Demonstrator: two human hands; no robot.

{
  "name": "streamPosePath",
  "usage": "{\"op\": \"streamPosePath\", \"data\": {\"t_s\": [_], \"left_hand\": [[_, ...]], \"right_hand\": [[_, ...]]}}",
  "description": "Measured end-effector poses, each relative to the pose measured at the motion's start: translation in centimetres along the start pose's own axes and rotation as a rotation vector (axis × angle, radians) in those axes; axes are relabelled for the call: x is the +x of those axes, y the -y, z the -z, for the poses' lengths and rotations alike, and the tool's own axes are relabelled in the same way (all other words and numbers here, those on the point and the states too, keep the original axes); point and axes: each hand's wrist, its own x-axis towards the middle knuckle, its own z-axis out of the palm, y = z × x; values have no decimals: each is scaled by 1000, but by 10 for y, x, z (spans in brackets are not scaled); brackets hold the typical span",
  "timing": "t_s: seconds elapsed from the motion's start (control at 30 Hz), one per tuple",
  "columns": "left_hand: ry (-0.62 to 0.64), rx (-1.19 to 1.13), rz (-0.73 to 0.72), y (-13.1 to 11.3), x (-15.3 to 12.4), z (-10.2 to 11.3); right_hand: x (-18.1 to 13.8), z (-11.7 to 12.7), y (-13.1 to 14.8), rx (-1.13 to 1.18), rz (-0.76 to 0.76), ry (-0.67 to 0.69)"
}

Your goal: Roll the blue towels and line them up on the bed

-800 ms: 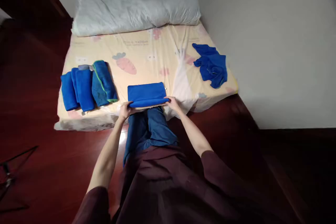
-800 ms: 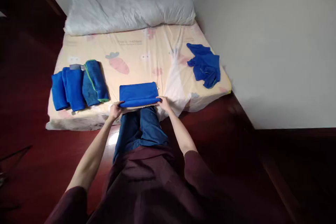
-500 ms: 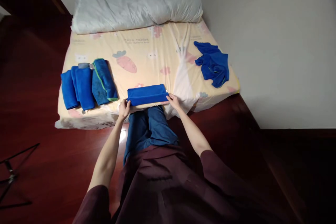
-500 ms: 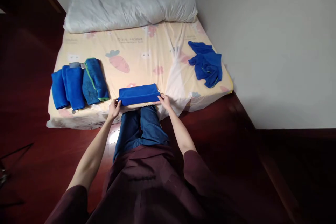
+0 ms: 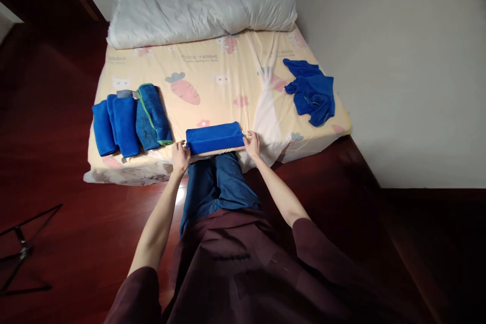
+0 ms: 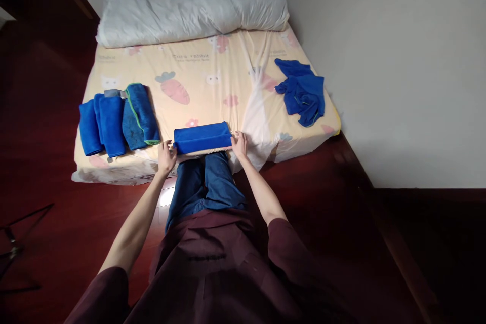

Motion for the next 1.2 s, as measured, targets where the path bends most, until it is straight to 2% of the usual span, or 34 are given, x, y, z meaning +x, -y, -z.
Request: {"op": "streamPosePath", "data": {"t_s": [0.07,0.13,0.23,0.37,0.57,0.87,1.07,1.2], "left_hand": [[53,120,-224,-5,-6,0],[147,199,-389,-10,-13,-5],[212,264,-439,-16,-18,-17],[242,328,-356,-14,-16,-28],[347,403,-346,-6,-3,-26],[318,333,-328,-5,13,-27],[343,265,-362,13,-9,-12],[341,176,-341,19,-18,-7]], "right_hand": [[-11,2,8,-148,200,3],[-23,2,16,-257,393,136],[-35,-2,22,-381,545,352],[-35,-9,19,-513,503,430],[-18,-13,16,-611,463,436],[3,-16,24,-585,396,457],[-4,2,13,-546,431,502],[-8,4,1,-477,420,455]]}}
